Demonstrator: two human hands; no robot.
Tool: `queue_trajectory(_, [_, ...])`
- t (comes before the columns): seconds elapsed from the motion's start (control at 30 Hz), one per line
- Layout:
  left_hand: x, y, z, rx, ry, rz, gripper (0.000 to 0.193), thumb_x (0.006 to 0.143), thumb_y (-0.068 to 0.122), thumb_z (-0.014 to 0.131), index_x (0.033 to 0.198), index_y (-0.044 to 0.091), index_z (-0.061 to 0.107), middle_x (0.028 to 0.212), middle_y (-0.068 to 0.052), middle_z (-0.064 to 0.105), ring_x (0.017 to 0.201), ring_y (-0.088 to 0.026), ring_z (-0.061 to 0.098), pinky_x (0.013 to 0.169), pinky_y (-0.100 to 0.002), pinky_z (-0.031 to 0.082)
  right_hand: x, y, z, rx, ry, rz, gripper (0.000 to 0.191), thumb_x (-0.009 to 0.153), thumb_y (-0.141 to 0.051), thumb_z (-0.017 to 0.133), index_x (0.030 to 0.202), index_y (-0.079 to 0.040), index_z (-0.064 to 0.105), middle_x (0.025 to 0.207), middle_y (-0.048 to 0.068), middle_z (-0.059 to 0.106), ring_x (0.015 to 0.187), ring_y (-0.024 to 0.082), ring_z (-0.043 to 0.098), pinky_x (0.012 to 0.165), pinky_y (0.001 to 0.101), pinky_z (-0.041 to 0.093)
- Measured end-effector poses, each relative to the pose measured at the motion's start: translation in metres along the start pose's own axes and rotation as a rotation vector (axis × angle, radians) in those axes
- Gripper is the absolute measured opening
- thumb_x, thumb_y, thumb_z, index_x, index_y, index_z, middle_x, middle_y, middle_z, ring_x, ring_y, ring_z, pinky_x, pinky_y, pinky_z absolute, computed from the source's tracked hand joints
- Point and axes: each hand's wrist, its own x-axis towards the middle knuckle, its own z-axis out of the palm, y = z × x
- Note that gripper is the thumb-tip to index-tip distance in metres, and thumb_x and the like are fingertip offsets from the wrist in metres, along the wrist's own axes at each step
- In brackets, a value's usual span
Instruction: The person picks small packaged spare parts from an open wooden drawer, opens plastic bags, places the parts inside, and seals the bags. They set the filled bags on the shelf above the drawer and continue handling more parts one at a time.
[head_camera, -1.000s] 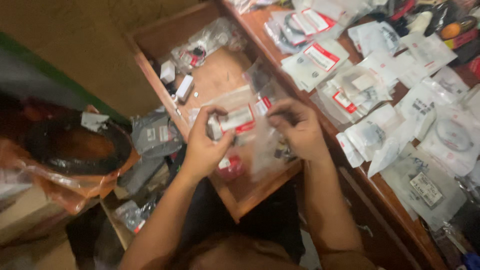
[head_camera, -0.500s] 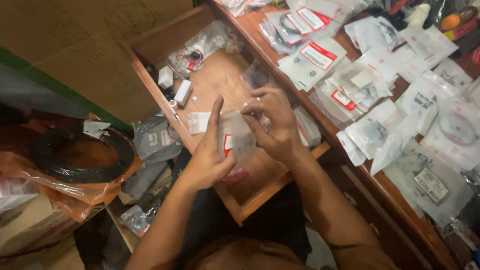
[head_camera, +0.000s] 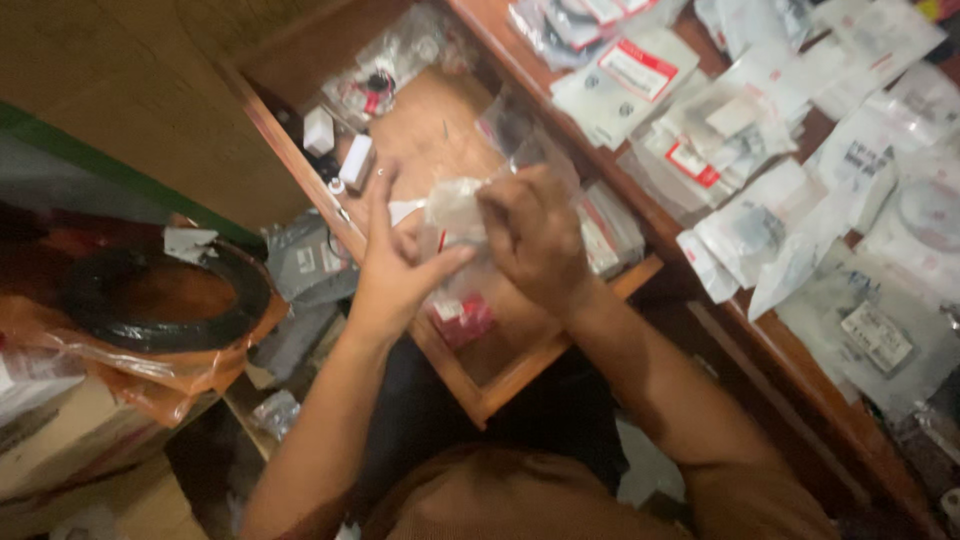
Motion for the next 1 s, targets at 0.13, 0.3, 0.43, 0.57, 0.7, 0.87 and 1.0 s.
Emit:
queue_trajectory(0.13, [0.027, -0.022, -0.002, 0.114, -0.044, -0.082, 0.052, 0.097, 0.009, 0.074, 0.143, -0.001, 0.050, 0.126, -0.010, 0.069, 0.115, -0.019, 0.067, 0.097, -0.031, 0.058, 0.010, 0.003, 0.001, 0.013, 0.092, -0.008, 0.026, 0.095, 0.006, 0.077, 0.114, -0.006, 0.063, 0.104, 0.013, 0.059, 0.094, 0.032, 0.061, 0.083, 0.0403, 0.051])
queue_trajectory(0.3, [0.062, -0.011, -0.013, 0.242, -0.008, 0.059, 0.030, 0.098, 0.009, 0.072, 0.126, 0.000, 0.067, 0.110, -0.004, 0.072, 0.097, -0.013, 0.067, 0.083, -0.030, 0.057, 0.026, 0.009, 0.003, 0.681, 0.240, 0.395, 0.050, 0.091, -0.006, 0.079, 0.132, -0.011, 0.050, 0.124, -0.002, 0.058, 0.112, 0.012, 0.057, 0.097, 0.0288, 0.051])
queue_trajectory(0.43, [0.079, 0.005, -0.017, 0.103, -0.034, 0.139, 0.028, 0.100, 0.007, 0.070, 0.127, 0.003, 0.064, 0.117, -0.003, 0.072, 0.103, -0.010, 0.068, 0.090, -0.029, 0.057, 0.030, 0.025, 0.006, 0.893, -0.070, 0.687, 0.033, 0.103, -0.013, 0.067, 0.133, -0.006, 0.055, 0.111, 0.003, 0.069, 0.097, 0.011, 0.062, 0.087, 0.0289, 0.053])
queue_trajectory(0.57, [0.085, 0.006, -0.028, 0.291, -0.035, 0.170, 0.020, 0.101, 0.006, 0.070, 0.121, 0.002, 0.069, 0.112, 0.000, 0.074, 0.098, -0.007, 0.065, 0.087, -0.026, 0.054, 0.023, 0.042, 0.022, 0.811, -0.087, 0.633, 0.028, 0.103, -0.013, 0.067, 0.128, -0.003, 0.063, 0.106, 0.001, 0.071, 0.092, 0.006, 0.063, 0.081, 0.0265, 0.053])
queue_trajectory(0.7, [0.086, 0.004, -0.061, 0.498, -0.106, 0.039, 0.015, 0.095, 0.005, 0.072, 0.109, 0.001, 0.073, 0.098, 0.002, 0.072, 0.088, -0.006, 0.064, 0.080, -0.026, 0.054, 0.010, 0.047, 0.031, 0.560, -0.057, 0.450, 0.023, 0.098, -0.014, 0.075, 0.118, -0.004, 0.067, 0.105, 0.002, 0.072, 0.093, 0.009, 0.070, 0.080, 0.0296, 0.057])
queue_trajectory(0.87, [0.087, 0.003, -0.082, 0.706, -0.279, 0.093, 0.012, 0.086, 0.002, 0.067, 0.096, 0.001, 0.074, 0.090, 0.002, 0.073, 0.084, -0.007, 0.065, 0.076, -0.027, 0.056, -0.005, 0.036, 0.037, 0.557, -0.184, 0.387, 0.034, 0.083, -0.008, 0.073, 0.116, -0.002, 0.063, 0.100, 0.015, 0.064, 0.089, 0.030, 0.065, 0.074, 0.0395, 0.053])
queue_trajectory(1.0, [0.093, 0.003, -0.081, 1.029, -0.154, -0.082, 0.015, 0.083, 0.005, 0.072, 0.096, 0.002, 0.077, 0.078, -0.004, 0.072, 0.072, -0.013, 0.065, 0.068, -0.032, 0.053, -0.002, 0.040, 0.047, 0.152, -0.244, 0.425, 0.021, 0.083, -0.014, 0.077, 0.094, -0.003, 0.063, 0.088, 0.017, 0.067, 0.081, 0.034, 0.068, 0.069, 0.0418, 0.054])
